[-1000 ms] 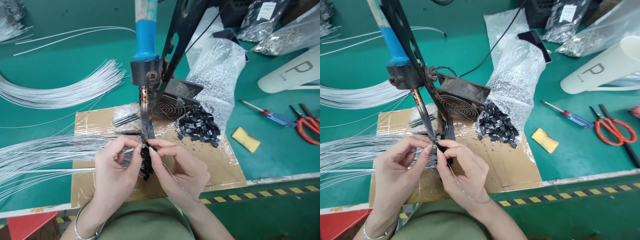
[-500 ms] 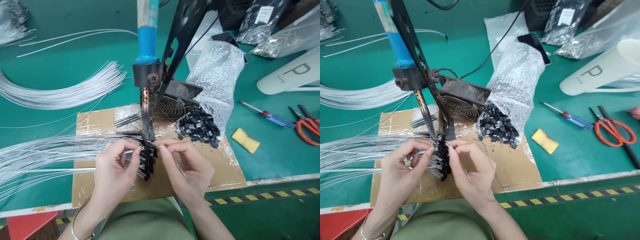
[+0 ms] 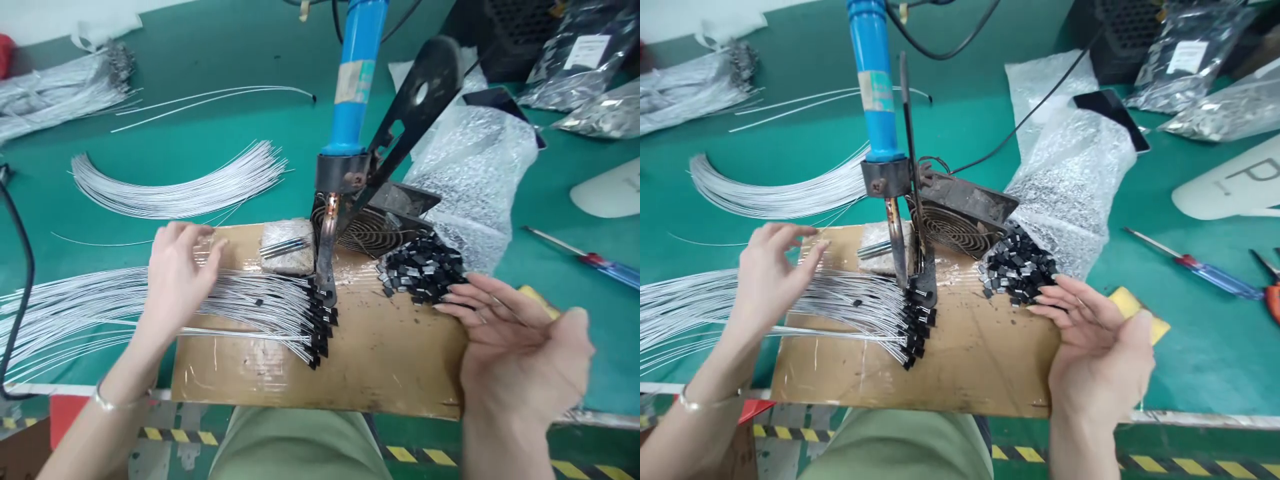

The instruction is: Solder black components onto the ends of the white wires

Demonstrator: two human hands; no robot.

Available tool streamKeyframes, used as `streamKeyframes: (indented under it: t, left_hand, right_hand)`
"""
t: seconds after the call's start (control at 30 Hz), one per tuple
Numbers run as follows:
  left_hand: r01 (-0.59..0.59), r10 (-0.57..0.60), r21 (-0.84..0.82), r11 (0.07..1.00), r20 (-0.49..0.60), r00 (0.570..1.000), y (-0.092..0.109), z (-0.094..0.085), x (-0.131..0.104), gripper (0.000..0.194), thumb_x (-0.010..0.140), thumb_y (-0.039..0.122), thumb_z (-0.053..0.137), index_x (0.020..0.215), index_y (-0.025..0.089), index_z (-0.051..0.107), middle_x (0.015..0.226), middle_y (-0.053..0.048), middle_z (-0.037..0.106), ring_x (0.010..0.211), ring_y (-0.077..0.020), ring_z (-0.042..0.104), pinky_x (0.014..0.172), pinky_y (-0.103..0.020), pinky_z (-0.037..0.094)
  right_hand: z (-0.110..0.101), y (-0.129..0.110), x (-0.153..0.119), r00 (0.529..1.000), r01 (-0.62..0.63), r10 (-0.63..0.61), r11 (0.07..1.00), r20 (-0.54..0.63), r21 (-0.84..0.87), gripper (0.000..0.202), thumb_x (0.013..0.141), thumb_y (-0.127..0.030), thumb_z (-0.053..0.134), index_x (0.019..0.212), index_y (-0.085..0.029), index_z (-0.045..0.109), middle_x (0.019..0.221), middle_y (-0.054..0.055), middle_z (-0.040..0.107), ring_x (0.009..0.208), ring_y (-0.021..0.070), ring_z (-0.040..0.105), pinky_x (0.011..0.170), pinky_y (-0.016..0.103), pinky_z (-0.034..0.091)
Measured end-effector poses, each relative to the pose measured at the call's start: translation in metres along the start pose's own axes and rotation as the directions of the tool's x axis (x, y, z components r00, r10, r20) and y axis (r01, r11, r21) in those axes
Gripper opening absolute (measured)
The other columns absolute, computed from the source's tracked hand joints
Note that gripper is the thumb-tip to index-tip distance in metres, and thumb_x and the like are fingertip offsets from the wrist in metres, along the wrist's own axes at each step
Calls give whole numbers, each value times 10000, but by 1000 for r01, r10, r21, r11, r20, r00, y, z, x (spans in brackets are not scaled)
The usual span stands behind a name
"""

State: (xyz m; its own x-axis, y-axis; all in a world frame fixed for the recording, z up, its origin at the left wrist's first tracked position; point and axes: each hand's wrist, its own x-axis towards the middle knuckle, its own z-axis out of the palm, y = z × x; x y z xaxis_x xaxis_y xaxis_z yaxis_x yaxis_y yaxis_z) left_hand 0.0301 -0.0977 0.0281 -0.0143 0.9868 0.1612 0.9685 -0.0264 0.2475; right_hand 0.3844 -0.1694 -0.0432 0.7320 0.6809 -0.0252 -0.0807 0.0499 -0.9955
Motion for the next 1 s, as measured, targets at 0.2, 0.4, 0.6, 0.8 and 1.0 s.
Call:
streamKeyframes:
  t: [0.2, 0.4, 0.6, 0.8, 1.0]
  left_hand:
    - [-15, 16, -3, 1000, 153, 988, -31, 30, 76, 276, 893, 413, 690, 985, 158, 742, 936, -131, 662, 911, -323, 630, 887, -460, 501]
    - [-178, 180, -31, 984, 195, 964, -14, 45, 84, 137, 922, 223, 584, 881, 161, 699, 985, -155, 661, 1060, -342, 599, 975, -467, 456]
    - [-179, 186, -64, 982, 122, 975, -16, 31, 79, 166, 958, 206, 518, 968, 161, 678, 1009, -133, 693, 928, -271, 633, 859, -394, 473]
    - [-176, 185, -103, 979, 82, 979, 4, 41, 88, 199, 944, 271, 596, 923, 160, 760, 966, -106, 718, 897, -243, 635, 868, -385, 481]
    - [-207, 216, -75, 975, 150, 965, 29, 58, 93, 232, 914, 165, 548, 881, 121, 774, 952, -152, 716, 921, -289, 641, 893, -439, 490]
  right_hand:
    - [6, 2, -5, 1000, -8, 8, 1000, 0, -12, 606, 932, -655, 542, 808, -119, 793, 743, 154, 735, 667, 247, 683, 553, 376, 525]
    - [7, 2, -6, 1000, -10, 10, 1000, -20, -21, 550, 931, -607, 583, 744, -125, 773, 774, 157, 755, 618, 225, 685, 542, 382, 529]
    - [7, 3, -9, 1000, -1, 1, 1000, -19, -23, 539, 917, -613, 614, 735, -129, 766, 764, 141, 757, 591, 218, 683, 537, 381, 528]
    - [7, 5, -10, 998, 60, -60, 998, 5, -5, 446, 882, -551, 719, 702, -147, 781, 749, 139, 770, 560, 216, 687, 503, 369, 538]
    - [5, 5, -12, 997, 70, -70, 997, 16, -15, 377, 902, -458, 728, 688, -157, 801, 719, 141, 766, 532, 217, 681, 492, 378, 543]
